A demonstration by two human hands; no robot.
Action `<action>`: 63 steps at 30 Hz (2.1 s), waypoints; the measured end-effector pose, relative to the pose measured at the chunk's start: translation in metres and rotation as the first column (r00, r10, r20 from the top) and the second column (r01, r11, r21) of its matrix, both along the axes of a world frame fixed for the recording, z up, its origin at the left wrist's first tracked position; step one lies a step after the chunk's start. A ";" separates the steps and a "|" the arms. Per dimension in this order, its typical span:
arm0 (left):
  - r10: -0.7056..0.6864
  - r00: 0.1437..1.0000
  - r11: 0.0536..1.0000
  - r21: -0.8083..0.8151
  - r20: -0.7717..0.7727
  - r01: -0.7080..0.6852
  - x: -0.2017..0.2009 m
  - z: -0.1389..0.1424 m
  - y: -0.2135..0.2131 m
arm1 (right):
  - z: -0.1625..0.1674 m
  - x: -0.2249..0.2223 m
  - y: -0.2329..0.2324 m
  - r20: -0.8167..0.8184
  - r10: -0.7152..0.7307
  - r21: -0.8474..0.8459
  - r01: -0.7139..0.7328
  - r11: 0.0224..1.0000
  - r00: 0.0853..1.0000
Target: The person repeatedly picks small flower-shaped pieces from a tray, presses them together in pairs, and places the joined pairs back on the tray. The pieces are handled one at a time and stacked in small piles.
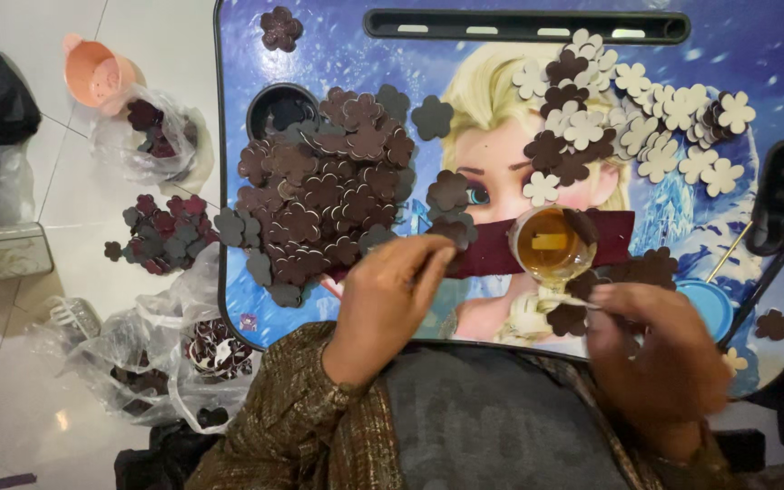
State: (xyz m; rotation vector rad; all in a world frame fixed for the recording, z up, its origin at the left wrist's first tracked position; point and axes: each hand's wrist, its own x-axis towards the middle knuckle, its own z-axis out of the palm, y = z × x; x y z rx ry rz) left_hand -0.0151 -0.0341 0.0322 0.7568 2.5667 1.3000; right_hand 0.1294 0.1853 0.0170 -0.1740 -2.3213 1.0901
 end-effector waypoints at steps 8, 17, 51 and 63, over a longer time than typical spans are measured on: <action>-0.024 0.950 0.981 -0.189 -0.310 -0.037 -0.010 0.004 0.001 | -0.019 0.032 0.023 0.024 -0.118 0.006 0.118 0.993 0.993; -0.055 0.951 0.989 -0.144 -0.304 0.011 -0.013 0.000 0.012 | -0.015 0.028 0.021 0.088 -0.111 0.051 0.107 0.993 0.990; 0.073 0.949 0.963 0.227 0.306 -0.147 0.004 -0.011 0.006 | 0.010 -0.031 -0.023 0.106 0.435 0.016 -0.438 0.899 0.894; -0.071 0.936 0.995 -0.085 -0.345 0.045 0.005 -0.008 -0.011 | -0.003 -0.029 -0.035 0.175 0.350 -0.038 -0.349 0.936 0.920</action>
